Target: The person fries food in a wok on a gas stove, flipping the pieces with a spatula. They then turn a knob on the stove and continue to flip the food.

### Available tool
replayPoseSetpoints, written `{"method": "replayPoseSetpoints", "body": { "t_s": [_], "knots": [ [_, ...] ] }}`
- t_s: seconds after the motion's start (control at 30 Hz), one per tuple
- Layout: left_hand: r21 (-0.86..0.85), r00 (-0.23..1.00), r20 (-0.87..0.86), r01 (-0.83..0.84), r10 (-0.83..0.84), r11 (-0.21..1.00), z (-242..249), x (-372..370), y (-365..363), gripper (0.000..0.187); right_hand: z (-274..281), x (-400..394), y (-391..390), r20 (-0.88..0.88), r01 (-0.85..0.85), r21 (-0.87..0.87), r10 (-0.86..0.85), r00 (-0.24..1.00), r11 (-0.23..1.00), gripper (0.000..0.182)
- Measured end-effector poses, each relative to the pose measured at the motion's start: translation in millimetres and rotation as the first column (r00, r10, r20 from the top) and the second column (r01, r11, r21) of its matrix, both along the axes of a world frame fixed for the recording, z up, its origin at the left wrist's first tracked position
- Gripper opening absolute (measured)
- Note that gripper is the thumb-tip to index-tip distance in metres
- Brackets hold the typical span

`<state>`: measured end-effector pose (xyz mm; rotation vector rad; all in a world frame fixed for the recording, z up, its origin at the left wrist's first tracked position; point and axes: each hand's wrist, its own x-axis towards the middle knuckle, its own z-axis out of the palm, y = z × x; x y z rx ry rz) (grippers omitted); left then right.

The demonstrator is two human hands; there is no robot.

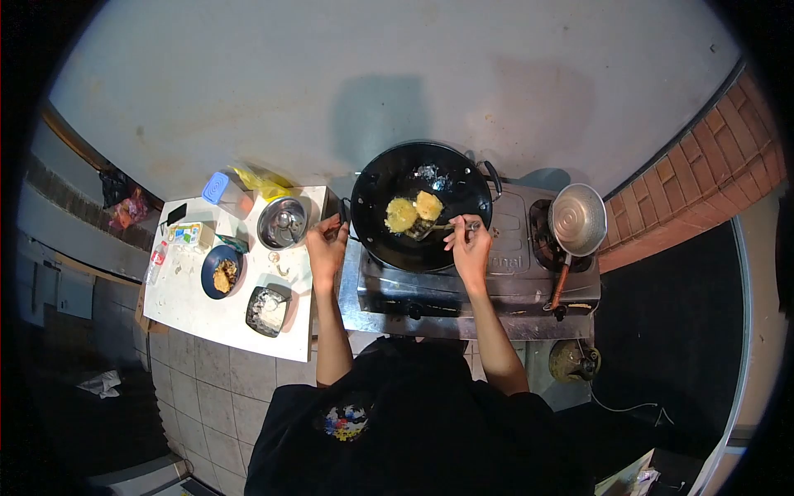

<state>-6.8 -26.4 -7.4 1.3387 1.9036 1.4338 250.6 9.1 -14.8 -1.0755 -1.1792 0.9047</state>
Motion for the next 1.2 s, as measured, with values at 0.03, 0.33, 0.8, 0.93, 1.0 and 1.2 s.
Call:
{"method": "replayPoseSetpoints", "body": {
  "t_s": [0.03,0.33,0.8,0.93,1.0,1.2],
  "knots": [
    [0.001,1.000,0.000,-0.001,0.001,1.000,1,1,0,0.029,-3,0,0,-0.045,-0.004,-0.002,0.003,0.999,1.000,0.017],
    [0.010,0.999,0.045,0.004,-0.004,1.000,1,2,-1,0.030,-12,-2,-7,-0.183,-0.042,-0.018,0.038,0.982,0.999,0.015],
    [-0.017,0.999,0.034,-0.006,0.007,1.000,7,3,-3,0.030,10,0,-22,-0.226,0.038,-0.127,-0.067,0.972,0.991,0.019],
    [-0.022,1.000,0.011,-0.011,0.011,1.000,3,2,-1,0.030,22,-9,-28,-0.145,0.019,-0.085,-0.031,0.989,0.996,0.018],
    [-0.018,0.999,0.038,-0.009,0.009,1.000,2,1,-1,0.030,22,-13,-29,-0.088,0.005,-0.073,-0.012,0.996,0.997,0.017],
    [-0.013,0.998,0.066,-0.002,0.003,1.000,1,1,-1,0.030,31,-21,-26,0.127,-0.043,0.004,0.042,0.991,0.999,0.013]
  ]
}}
